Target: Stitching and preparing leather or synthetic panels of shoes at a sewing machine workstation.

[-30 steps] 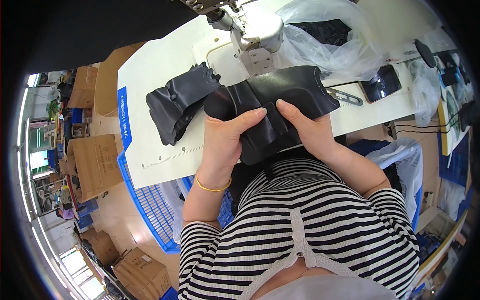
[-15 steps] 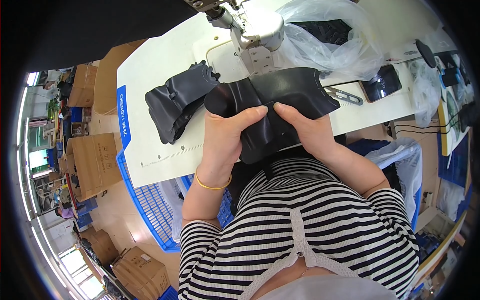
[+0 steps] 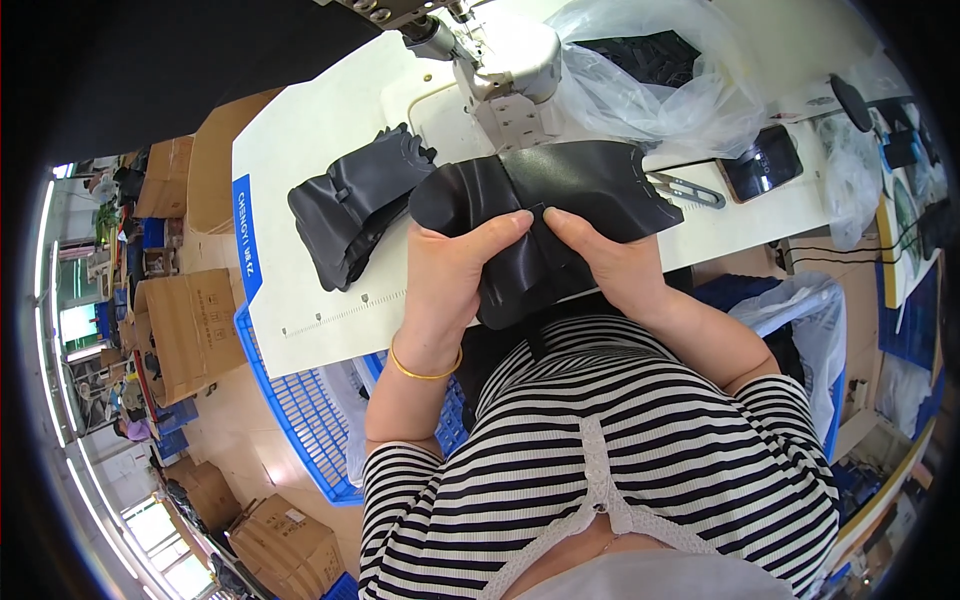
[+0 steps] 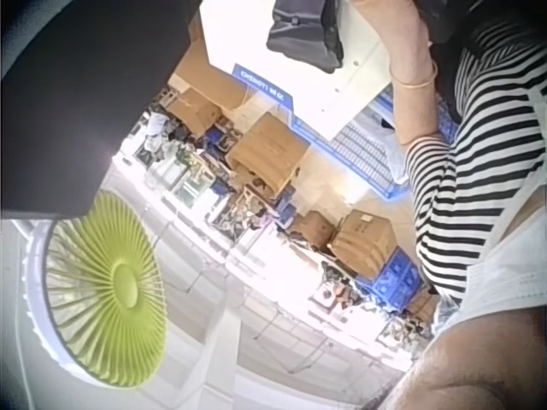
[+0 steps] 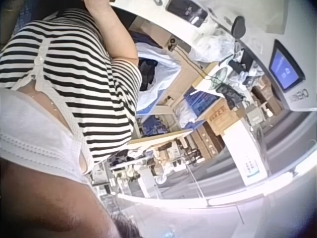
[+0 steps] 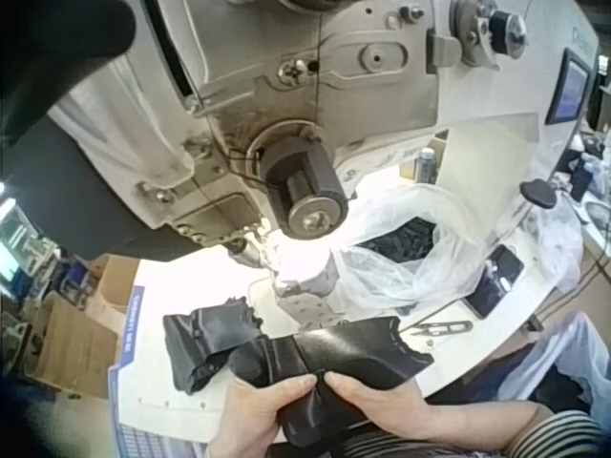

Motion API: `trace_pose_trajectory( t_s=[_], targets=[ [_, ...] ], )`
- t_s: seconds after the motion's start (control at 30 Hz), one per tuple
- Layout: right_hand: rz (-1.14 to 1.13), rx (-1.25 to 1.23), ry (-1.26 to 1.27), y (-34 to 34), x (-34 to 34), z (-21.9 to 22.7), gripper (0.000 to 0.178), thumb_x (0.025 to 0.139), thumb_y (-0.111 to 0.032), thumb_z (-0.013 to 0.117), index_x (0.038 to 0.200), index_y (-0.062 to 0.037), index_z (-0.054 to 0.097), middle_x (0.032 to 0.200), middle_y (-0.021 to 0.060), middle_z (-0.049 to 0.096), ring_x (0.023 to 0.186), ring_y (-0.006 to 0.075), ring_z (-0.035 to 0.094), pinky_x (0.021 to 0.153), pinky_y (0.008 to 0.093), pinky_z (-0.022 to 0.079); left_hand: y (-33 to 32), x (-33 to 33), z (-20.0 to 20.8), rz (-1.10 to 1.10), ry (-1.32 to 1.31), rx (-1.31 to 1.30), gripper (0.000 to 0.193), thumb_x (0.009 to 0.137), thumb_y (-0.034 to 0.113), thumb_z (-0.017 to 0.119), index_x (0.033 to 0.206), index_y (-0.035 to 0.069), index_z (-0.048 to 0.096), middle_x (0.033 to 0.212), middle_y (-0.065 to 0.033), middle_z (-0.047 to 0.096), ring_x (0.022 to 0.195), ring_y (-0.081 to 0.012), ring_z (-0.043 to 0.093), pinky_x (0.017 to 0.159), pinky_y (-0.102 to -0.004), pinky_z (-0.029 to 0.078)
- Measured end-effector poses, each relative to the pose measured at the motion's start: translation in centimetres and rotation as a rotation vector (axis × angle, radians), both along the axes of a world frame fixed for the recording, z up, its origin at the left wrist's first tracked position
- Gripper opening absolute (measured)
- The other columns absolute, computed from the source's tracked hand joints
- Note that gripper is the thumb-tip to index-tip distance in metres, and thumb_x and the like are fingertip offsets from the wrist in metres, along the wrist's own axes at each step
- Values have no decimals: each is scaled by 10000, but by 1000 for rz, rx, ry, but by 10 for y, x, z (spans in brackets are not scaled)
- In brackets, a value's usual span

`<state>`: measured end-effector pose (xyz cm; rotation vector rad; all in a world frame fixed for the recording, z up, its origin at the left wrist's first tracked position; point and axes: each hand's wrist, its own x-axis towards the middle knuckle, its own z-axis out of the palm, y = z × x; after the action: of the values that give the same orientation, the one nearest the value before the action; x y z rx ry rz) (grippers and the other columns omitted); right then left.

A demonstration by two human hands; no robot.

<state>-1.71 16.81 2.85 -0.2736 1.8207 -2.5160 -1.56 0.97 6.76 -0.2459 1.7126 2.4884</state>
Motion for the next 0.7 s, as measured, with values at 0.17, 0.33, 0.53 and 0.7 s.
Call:
trace_pose_trajectory(
  t_s=[0.17,0.33,0.53,0.7],
  targets=[
    [-1,-46,-46,-1,3,-3,156,861,-25,636,1012,-3,602,912,13,626,809,68,578,712,216,480,-1,0,3,-12,-22,-29,330,721,-98,700,1031,-40,603,951,-108,665,824,-164,654,753,-291,552],
    [36,-117,-90,-1,2,-7,237,858,10,621,1093,8,593,1008,54,632,882,117,604,790,252,502,-2,-3,2,-19,-25,-33,321,720,-93,695,1023,-37,607,945,-107,666,809,-160,652,737,-288,551],
    [-1,-6,-55,-4,2,-5,166,872,-55,638,1027,-13,596,876,4,624,737,60,578,614,197,476,-1,-2,0,-21,-28,-20,282,739,-80,688,1006,-29,613,932,-98,666,806,-152,651,728,-282,550],
    [-30,-13,-115,-4,3,-2,195,866,-12,630,1060,6,619,970,41,642,839,102,605,745,239,504,0,-4,2,75,-148,139,256,769,-42,695,1010,-14,616,918,-86,663,796,-147,649,719,-277,546]
  ],
)
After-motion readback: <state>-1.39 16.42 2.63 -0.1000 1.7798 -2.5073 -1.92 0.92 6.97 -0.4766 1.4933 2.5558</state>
